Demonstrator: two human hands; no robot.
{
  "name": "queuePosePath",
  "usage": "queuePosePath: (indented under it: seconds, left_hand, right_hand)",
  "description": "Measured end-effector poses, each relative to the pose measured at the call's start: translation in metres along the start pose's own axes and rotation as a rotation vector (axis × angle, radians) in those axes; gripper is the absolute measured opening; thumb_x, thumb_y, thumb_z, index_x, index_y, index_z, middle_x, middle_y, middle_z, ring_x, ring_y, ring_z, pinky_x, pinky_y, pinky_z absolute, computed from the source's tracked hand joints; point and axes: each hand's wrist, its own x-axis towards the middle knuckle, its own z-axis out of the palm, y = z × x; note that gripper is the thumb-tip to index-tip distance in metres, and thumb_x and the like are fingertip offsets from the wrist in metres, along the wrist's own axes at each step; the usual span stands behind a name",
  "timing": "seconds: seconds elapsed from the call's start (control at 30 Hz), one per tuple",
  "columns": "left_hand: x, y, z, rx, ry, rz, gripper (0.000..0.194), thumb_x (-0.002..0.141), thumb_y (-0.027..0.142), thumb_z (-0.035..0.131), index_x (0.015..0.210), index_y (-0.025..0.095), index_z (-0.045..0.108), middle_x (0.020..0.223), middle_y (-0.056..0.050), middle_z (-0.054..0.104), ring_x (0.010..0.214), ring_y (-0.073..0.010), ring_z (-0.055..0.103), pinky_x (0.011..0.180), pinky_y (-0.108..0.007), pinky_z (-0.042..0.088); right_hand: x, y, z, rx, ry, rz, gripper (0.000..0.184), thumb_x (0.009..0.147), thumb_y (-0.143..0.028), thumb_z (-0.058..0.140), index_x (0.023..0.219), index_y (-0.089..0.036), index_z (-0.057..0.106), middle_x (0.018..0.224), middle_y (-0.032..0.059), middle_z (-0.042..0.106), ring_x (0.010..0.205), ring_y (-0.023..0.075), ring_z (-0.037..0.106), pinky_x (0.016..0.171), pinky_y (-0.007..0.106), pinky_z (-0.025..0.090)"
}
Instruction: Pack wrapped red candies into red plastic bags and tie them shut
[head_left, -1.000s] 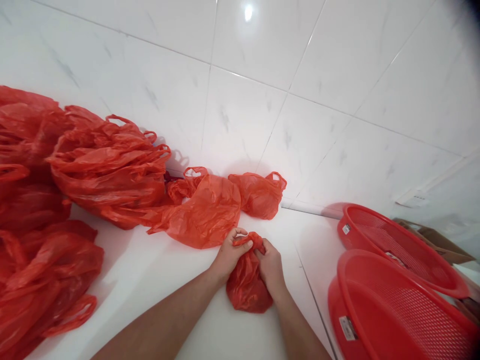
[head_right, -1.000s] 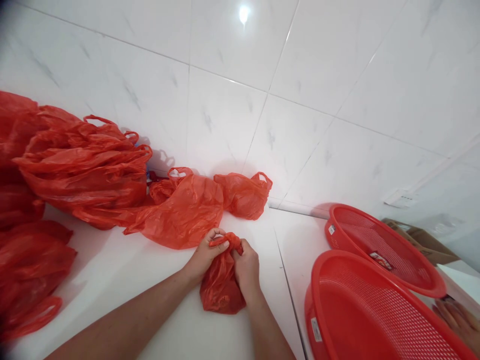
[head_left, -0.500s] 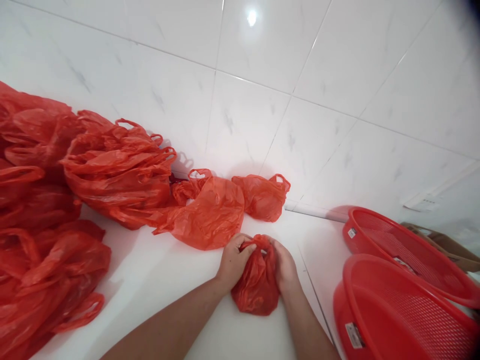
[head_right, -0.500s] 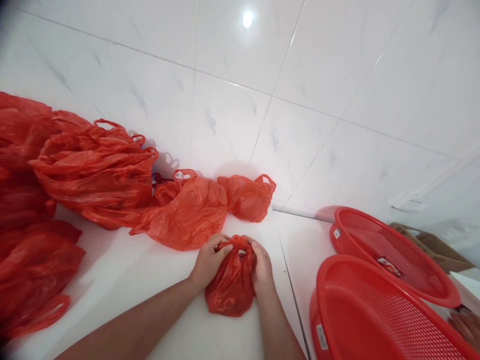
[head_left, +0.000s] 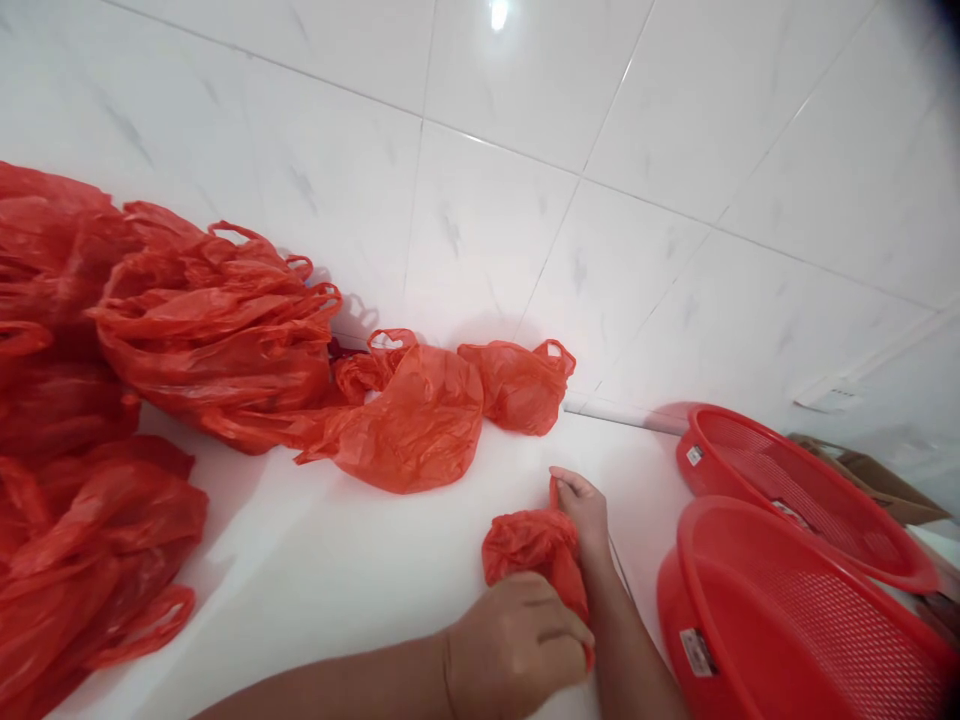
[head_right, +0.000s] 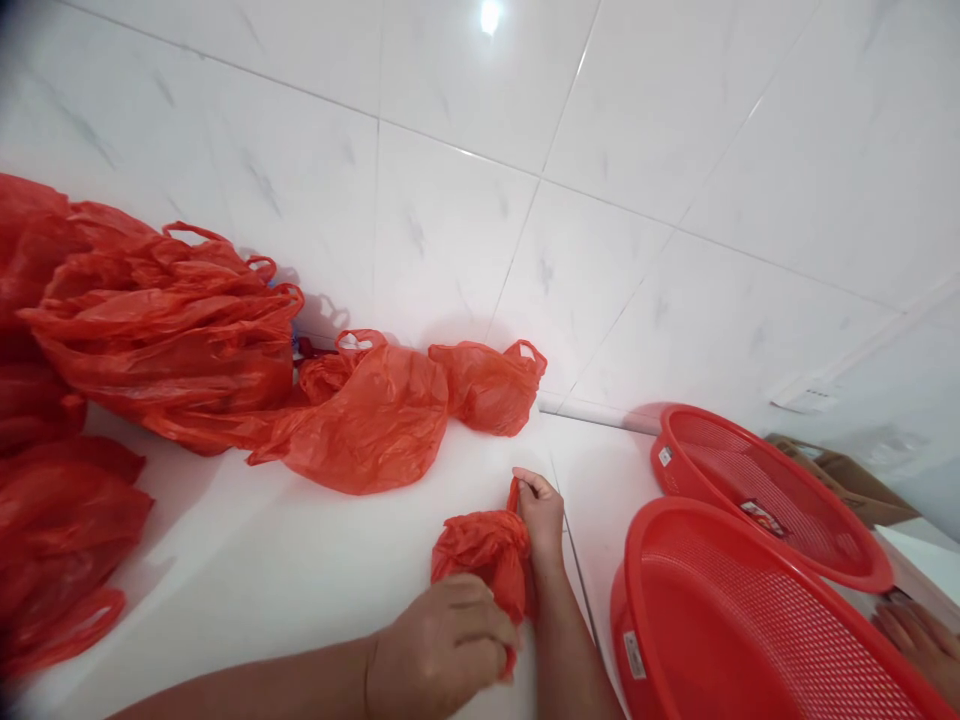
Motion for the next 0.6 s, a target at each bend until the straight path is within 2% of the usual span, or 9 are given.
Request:
queuePosePath:
  seconds: [0.07,0.17,0.27,0.33,0.47,0.53,0.6]
  left_hand:
    - [0.000,0.011,0.001,0.002,0.013,0.089,0.019,0.089,0.017,0.045,0.077,0.022,0.059,0.093,-0.004,0.073,0.074,-0.0169,0.062,0.071,-0.030,0.041]
    - [0.003,0.020,-0.003,-0.006,0.076,0.161,0.014,0.089,0.020,0.050,0.077,0.021,0.057,0.090,-0.003,0.074,0.068,-0.0145,0.060,0.067,-0.029,0.041]
    - [0.002,0.017,-0.006,0.008,0.082,0.154,0.010,0.088,0.021,0.052,0.080,0.021,0.058,0.092,-0.003,0.073,0.069,-0.0143,0.061,0.071,-0.028,0.042]
    - [-0.001,0.011,-0.002,0.044,0.085,0.115,0.007,0.087,0.026,0.054,0.087,0.022,0.060,0.101,-0.005,0.072,0.079,-0.0162,0.063,0.082,-0.029,0.042]
    - [-0.010,-0.008,0.016,0.233,0.145,-0.011,0.034,0.086,0.037,0.054,0.118,0.026,0.055,0.127,-0.013,0.058,0.116,-0.0263,0.052,0.105,-0.043,0.027]
    - [-0.012,-0.018,0.020,0.363,0.124,-0.071,0.045,0.086,0.040,0.052,0.129,0.027,0.048,0.139,-0.014,0.046,0.126,-0.0306,0.042,0.107,-0.047,0.025]
    - [-0.012,-0.026,0.017,0.463,0.060,-0.138,0.054,0.087,0.043,0.050,0.137,0.029,0.037,0.148,-0.013,0.032,0.132,-0.0335,0.035,0.105,-0.051,0.028]
  right_hand:
    - [0.000,0.000,0.000,-0.044,0.012,0.002,0.027,0.064,-0.034,0.063,0.083,-0.017,0.071,0.080,0.0039,0.068,0.065,0.0178,0.056,0.056,0.029,0.045]
    - [-0.005,-0.004,0.003,-0.090,-0.003,0.014,0.029,0.067,-0.036,0.060,0.087,-0.018,0.071,0.070,0.0019,0.065,0.052,0.0152,0.049,0.049,0.029,0.041]
    - [-0.008,-0.013,0.007,-0.108,-0.009,0.000,0.031,0.068,-0.038,0.059,0.088,-0.018,0.069,0.072,0.0021,0.065,0.053,0.0150,0.049,0.050,0.029,0.042]
    - [-0.010,-0.019,0.008,-0.099,-0.001,-0.026,0.036,0.067,-0.040,0.060,0.093,-0.017,0.067,0.079,0.0033,0.065,0.062,0.0164,0.053,0.057,0.029,0.044]
    - [-0.010,-0.021,0.005,-0.140,0.010,-0.037,0.058,0.069,-0.049,0.060,0.116,-0.015,0.057,0.083,0.0037,0.065,0.069,0.0182,0.058,0.065,0.030,0.046]
    - [-0.006,-0.013,0.002,-0.184,-0.036,0.002,0.061,0.070,-0.055,0.058,0.116,-0.015,0.057,0.095,0.0070,0.065,0.079,0.0217,0.061,0.069,0.032,0.048]
    - [-0.001,-0.003,0.001,-0.218,-0.081,0.005,0.057,0.070,-0.057,0.059,0.112,-0.018,0.059,0.108,0.0077,0.063,0.095,0.0248,0.060,0.078,0.033,0.048]
